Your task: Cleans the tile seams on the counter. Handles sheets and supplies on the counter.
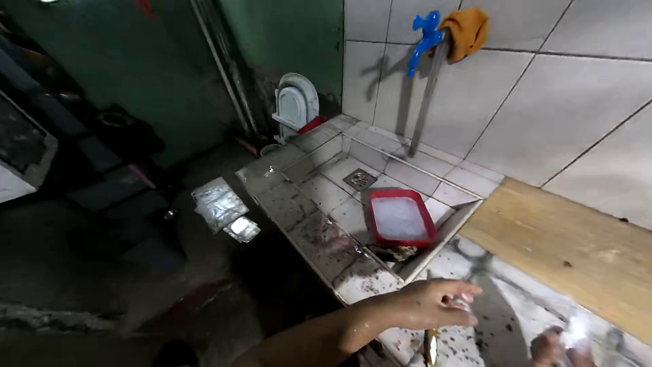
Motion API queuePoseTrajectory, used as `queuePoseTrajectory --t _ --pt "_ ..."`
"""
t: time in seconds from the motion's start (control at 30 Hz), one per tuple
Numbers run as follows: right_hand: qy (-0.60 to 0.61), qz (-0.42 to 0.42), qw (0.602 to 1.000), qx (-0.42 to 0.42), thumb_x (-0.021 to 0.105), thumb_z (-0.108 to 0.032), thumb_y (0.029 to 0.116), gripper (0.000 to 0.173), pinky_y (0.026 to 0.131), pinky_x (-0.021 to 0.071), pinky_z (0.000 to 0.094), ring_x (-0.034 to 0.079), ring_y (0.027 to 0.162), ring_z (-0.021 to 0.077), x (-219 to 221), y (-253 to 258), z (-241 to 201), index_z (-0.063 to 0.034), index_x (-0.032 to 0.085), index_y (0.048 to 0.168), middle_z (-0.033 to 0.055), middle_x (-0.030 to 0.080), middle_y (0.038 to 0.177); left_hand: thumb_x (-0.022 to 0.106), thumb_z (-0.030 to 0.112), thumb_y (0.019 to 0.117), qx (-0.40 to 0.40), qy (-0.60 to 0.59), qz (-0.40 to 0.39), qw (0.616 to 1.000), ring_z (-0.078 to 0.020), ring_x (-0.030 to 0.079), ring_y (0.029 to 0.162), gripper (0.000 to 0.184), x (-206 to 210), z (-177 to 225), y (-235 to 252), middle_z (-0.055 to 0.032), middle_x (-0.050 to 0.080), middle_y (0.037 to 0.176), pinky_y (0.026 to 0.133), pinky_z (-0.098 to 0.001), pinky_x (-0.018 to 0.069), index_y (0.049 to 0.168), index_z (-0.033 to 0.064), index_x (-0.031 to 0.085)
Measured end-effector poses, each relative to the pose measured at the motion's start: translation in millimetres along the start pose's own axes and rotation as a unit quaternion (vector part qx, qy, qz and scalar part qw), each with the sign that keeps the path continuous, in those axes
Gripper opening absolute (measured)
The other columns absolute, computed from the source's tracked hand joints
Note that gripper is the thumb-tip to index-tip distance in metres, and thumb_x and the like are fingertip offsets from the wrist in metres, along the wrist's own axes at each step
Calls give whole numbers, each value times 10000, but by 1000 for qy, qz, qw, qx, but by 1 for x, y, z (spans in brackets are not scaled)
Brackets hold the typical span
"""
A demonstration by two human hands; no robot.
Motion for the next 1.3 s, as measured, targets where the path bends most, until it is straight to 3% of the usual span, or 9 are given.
queuePoseTrajectory --t 0.07,0.17,0.3,0.43,0.6,0.8,0.97,1.17,1.3 --pt "-60 -14 998 29 479 -60 1002 241 723 643 235 761 860 124 44 17 49 -124 588 1208 62 759 1028 623 144 1028 -32 5 19 999 -341 610 1234 578 -31 0 1 -258 532 1447 1039 -451 511 1538 -21 405" --pt "-112 -15 992 54 519 -20 926 299 669 645 253 757 775 137 95 39 123 -134 587 1193 74 758 973 583 233 1056 -86 -66 62 992 -308 585 1280 517 -91 -21 -5 -227 568 1428 1092 -451 468 1500 -6 470" --pt "-187 -9 979 80 480 23 905 321 667 647 290 745 733 171 140 68 205 -98 617 1169 116 749 926 480 316 1095 -102 -172 93 975 -136 633 1024 435 -177 -53 -19 -110 655 1239 903 -317 515 1408 24 557" --pt "-276 11 958 80 426 37 951 316 675 641 298 738 765 182 171 94 268 -49 620 1186 124 734 961 487 182 1085 -76 -258 149 952 -124 635 957 444 -250 -72 -28 -118 619 1264 848 -296 533 1499 34 425" --pt "-306 60 948 66 385 55 1003 332 696 623 323 710 773 185 194 124 312 -19 540 1287 121 701 982 554 93 1046 -70 -323 243 912 -118 646 901 435 -316 -82 -28 -112 653 1222 809 -276 535 1470 44 464" --pt "-324 69 941 71 385 66 1001 308 660 612 319 699 744 185 207 151 328 -8 550 1251 117 694 938 584 174 1046 -122 -315 210 917 -88 627 819 380 -358 -76 -16 -51 654 1041 757 -236 532 1397 45 518" --pt "-358 77 930 24 432 71 1001 273 678 607 309 691 757 161 201 157 306 -16 590 1207 94 696 963 611 189 1035 -129 -215 169 953 -74 550 730 288 -349 -70 18 -37 624 926 661 -224 469 1276 30 615" --pt "-420 147 890 -99 464 8 1005 267 694 617 311 704 798 131 173 142 221 -29 570 1247 44 692 1002 592 138 1040 -29 -126 101 986 -162 595 885 276 -290 -39 82 -154 644 1088 806 -327 517 1243 -47 612" --pt "-536 269 800 -22 511 -46 1049 310 736 592 367 671 815 186 121 120 180 25 535 1350 164 645 1098 582 155 1044 -76 86 46 992 -349 667 1090 313 -254 -76 127 -272 655 1230 955 -518 536 1261 -65 628"
Point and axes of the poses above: each hand's wrist, its own y-axis towards the middle knuckle, its own x-axis out of the palm, z = x × y, the point moved 4 cm from there along y, towards the middle knuckle
